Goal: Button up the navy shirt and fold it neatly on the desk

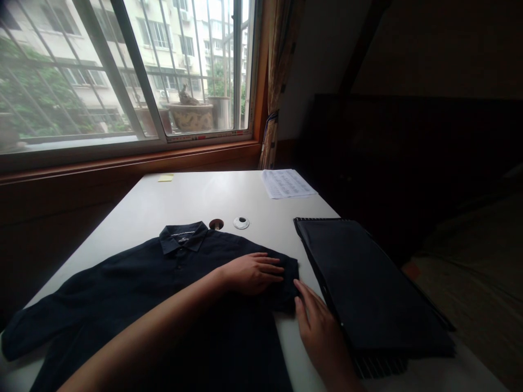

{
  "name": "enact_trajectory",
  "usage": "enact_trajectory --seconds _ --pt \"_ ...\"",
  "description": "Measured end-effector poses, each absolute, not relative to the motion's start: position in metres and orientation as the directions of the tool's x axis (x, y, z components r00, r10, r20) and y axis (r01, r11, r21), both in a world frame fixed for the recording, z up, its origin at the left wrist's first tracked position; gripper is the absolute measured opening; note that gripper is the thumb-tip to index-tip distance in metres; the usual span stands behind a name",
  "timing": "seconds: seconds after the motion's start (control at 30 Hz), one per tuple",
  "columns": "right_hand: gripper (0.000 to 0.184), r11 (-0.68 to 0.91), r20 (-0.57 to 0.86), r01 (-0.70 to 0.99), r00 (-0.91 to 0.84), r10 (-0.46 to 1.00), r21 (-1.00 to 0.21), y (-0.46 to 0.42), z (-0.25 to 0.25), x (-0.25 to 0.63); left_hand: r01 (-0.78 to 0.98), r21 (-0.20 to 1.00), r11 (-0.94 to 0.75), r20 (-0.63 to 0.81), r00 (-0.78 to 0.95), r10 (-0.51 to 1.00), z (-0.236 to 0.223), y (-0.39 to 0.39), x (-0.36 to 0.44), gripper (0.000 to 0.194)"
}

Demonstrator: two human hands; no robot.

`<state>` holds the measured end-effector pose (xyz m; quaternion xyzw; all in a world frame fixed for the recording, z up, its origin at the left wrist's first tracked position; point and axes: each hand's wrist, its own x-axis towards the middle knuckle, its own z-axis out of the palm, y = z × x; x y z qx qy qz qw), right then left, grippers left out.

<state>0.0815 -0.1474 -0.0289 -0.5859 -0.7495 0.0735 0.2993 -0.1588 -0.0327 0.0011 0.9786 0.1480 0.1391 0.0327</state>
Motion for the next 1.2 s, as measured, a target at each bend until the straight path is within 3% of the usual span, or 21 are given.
enact_trajectory --seconds 0.2,0.47,0.67,0.83,0.97,1.2 --pt "0.031 0.227 0.401 0.838 -0.011 0.916 -0.496 -0.147 -0.028 0.085 0.348 0.072 -0.935 0.277 0.893 0.354 -0.001 -0.034 -0.147 0.043" --pt "0.031 0.306 0.41 0.803 -0.085 0.908 -0.512 -0.147 -0.025 0.079 0.477 0.006 -0.879 0.303 0.837 0.456 -0.008 -0.025 -0.133 0.044" --pt "0.035 0.16 0.3 0.693 0.084 0.95 -0.703 -0.146 -0.034 0.08 0.558 0.011 -0.83 0.326 0.782 0.531 -0.013 -0.012 -0.124 0.042" --pt "0.034 0.066 0.19 0.638 0.127 0.974 -0.767 -0.141 -0.036 0.079 0.592 -0.002 -0.806 0.354 0.755 0.553 -0.008 0.0 -0.113 0.033" --pt "0.033 0.03 0.131 0.581 0.133 0.982 -0.813 -0.138 -0.034 0.078 0.554 -0.038 -0.832 0.37 0.781 0.503 0.0 0.007 -0.104 0.035" --pt "0.033 0.027 0.127 0.558 0.143 0.982 -0.83 -0.14 -0.034 0.078 0.341 -0.163 -0.926 0.315 0.907 0.279 0.0 0.024 -0.094 0.023"
